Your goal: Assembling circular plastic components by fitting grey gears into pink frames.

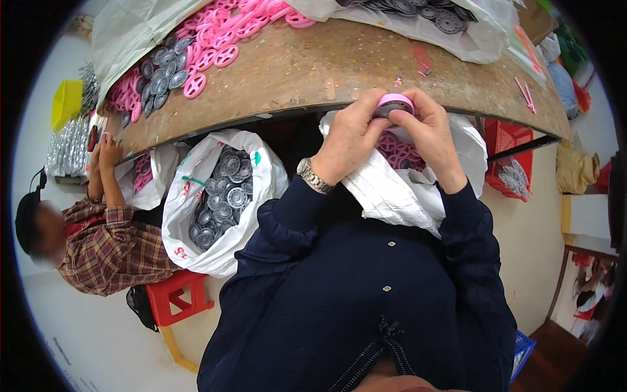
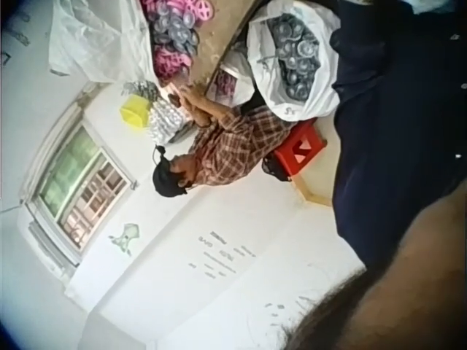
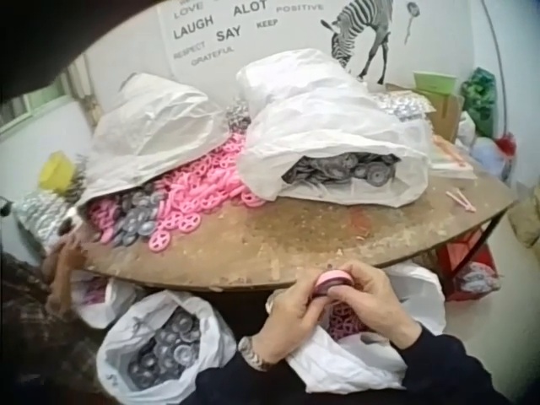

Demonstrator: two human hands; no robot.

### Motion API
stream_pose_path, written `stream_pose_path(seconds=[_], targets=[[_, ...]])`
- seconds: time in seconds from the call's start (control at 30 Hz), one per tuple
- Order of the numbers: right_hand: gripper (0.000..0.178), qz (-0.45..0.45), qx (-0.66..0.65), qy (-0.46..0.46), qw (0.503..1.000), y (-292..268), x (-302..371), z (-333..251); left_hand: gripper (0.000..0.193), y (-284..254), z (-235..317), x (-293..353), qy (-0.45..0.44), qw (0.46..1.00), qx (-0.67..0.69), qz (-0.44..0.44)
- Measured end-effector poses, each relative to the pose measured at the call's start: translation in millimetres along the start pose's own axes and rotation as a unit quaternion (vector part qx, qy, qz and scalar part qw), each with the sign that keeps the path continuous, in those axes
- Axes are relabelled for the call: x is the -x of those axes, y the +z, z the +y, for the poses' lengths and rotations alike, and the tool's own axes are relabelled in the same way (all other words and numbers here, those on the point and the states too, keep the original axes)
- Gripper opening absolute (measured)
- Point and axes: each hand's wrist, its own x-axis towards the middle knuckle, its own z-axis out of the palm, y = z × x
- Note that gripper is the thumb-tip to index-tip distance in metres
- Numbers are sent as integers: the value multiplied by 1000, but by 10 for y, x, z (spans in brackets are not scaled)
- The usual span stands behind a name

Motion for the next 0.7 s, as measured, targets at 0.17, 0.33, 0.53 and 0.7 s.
stream_pose_path(seconds=[0.17,0.33,0.53,0.7], targets=[[16,-34,21,27,999,-169,-42,23,41,-275,-59,-55,110,980,-167,10],[29,-99,279,95,950,-583,67,126,42,-1062,-378,-267,138,881,-414,183],[29,-145,459,50,875,-746,271,233,57,-2037,-984,-447,-88,756,-601,244],[28,-174,447,57,876,-656,235,220,63,-2519,-1360,-475,-130,762,-605,190]])
